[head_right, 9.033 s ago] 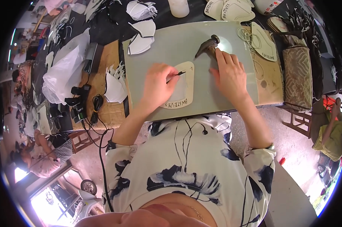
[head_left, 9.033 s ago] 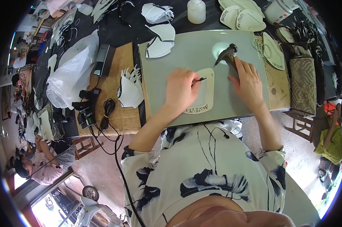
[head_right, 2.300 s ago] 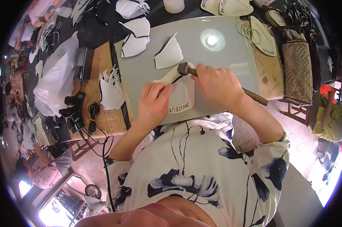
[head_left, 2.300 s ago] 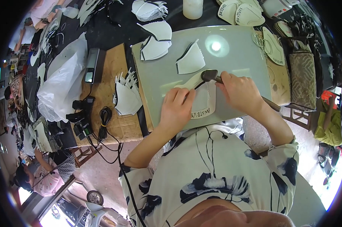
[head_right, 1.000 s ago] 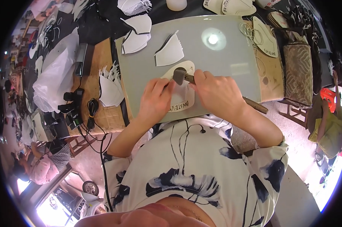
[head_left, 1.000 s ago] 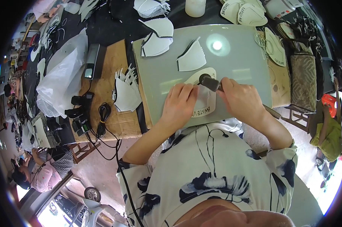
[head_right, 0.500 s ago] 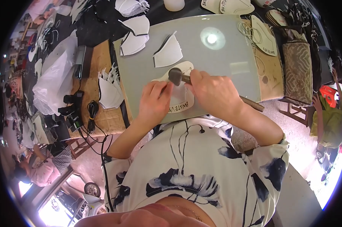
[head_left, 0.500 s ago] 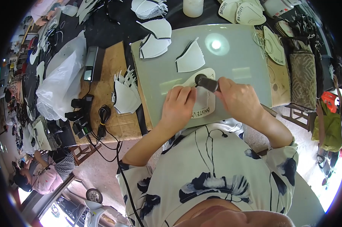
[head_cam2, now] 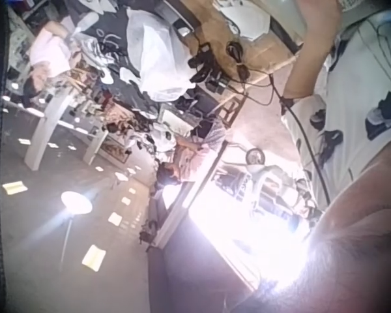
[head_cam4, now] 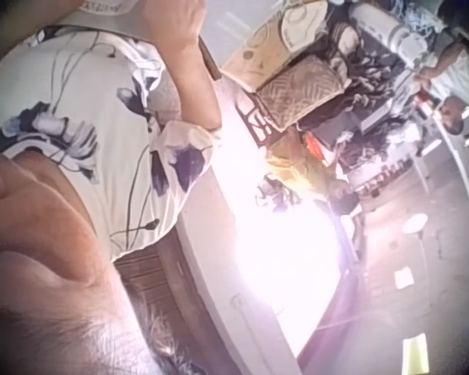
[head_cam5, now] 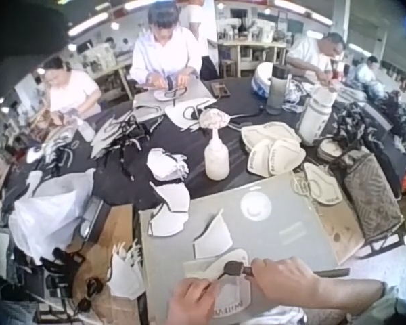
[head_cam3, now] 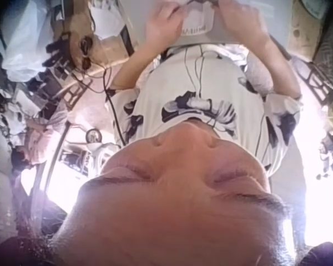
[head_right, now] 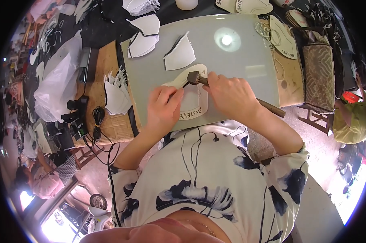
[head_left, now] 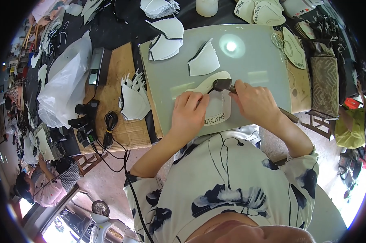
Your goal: Punching holes or markings into leather shoe components using a hammer and a hand-held punch tool.
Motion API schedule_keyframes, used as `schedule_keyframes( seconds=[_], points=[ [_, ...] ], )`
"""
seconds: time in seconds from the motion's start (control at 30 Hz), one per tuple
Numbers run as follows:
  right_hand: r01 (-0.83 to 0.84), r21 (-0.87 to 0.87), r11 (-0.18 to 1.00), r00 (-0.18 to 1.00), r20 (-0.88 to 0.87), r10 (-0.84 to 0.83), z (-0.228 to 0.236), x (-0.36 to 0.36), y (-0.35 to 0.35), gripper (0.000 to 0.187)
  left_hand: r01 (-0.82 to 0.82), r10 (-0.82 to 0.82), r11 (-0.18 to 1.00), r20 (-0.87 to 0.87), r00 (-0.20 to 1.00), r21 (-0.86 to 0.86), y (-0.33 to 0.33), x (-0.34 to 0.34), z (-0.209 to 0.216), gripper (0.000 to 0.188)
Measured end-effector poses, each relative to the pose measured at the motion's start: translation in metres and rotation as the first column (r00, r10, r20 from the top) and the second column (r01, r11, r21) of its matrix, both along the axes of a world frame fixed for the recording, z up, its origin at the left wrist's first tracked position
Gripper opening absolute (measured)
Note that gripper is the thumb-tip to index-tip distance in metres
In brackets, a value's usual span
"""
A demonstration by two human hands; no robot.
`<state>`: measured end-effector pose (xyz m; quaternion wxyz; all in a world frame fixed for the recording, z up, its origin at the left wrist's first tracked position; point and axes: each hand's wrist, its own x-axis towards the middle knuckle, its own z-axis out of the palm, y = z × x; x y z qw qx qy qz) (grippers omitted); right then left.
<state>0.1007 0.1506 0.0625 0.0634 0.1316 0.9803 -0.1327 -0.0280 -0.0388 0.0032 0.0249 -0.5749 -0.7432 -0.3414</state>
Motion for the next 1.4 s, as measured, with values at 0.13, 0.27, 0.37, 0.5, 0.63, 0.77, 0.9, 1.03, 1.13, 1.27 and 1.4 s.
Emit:
schedule_keyframes(
  seconds=[0.13,0.27,0.37,0.5,0.63,0.77,0.9,1.03,1.13,1.27,1.4],
  points=[
    [-0.042,0.010,0.999,0.997,-0.070,0.043,0.006,-0.001,-0.004,0.031,0.001,-0.004,1.000,-0.107,0.994,-0.019,0.000,0.001,0.001,0.035],
    [-0.093,-0.017,0.996,0.993,-0.068,0.092,0.008,-0.004,-0.008,0.031,0.011,-0.010,1.000,-0.124,0.992,0.002,0.002,0.000,-0.001,0.035],
    [-0.075,-0.032,0.997,0.996,-0.049,0.073,0.010,-0.006,-0.009,0.031,-0.002,0.007,1.000,-0.171,0.985,0.028,0.001,0.003,-0.002,0.033],
    [-0.067,-0.032,0.997,0.996,0.048,0.069,0.003,-0.004,-0.007,0.029,-0.012,0.014,0.999,-0.088,0.996,0.032,0.002,0.001,0.000,0.031],
    [-0.069,-0.022,0.997,0.992,0.104,0.071,0.010,-0.007,-0.003,0.029,-0.058,0.057,0.998,0.127,0.990,0.005,-0.004,-0.002,0.003,0.028],
    [-0.083,-0.055,0.995,0.995,-0.063,0.079,0.007,-0.005,-0.006,0.029,-0.024,0.025,1.000,-0.136,0.990,0.013,-0.004,0.000,0.004,0.027],
    [-0.126,-0.066,0.990,0.989,0.067,0.130,0.008,-0.008,-0.005,0.029,-0.021,0.024,0.999,-0.127,0.992,0.024,-0.002,-0.001,0.005,0.028],
    [-0.098,-0.081,0.992,0.994,-0.056,0.094,0.008,-0.008,-0.005,0.029,-0.040,0.038,0.998,0.049,0.998,0.043,-0.007,0.000,0.002,0.028],
    [-0.110,-0.089,0.990,0.990,0.074,0.116,0.004,-0.006,-0.003,0.029,-0.026,0.024,0.999,0.101,0.995,0.023,-0.011,-0.002,0.002,0.028],
    [-0.148,-0.109,0.983,0.989,0.004,0.149,0.014,-0.010,-0.006,0.028,-0.025,0.029,0.998,-0.067,0.997,0.061,-0.011,0.001,0.003,0.024],
    [-0.149,-0.146,0.978,0.983,0.081,0.162,0.010,-0.011,-0.004,0.027,-0.016,0.016,0.999,-0.016,1.000,0.032,-0.010,0.000,0.010,0.026]
  ],
)
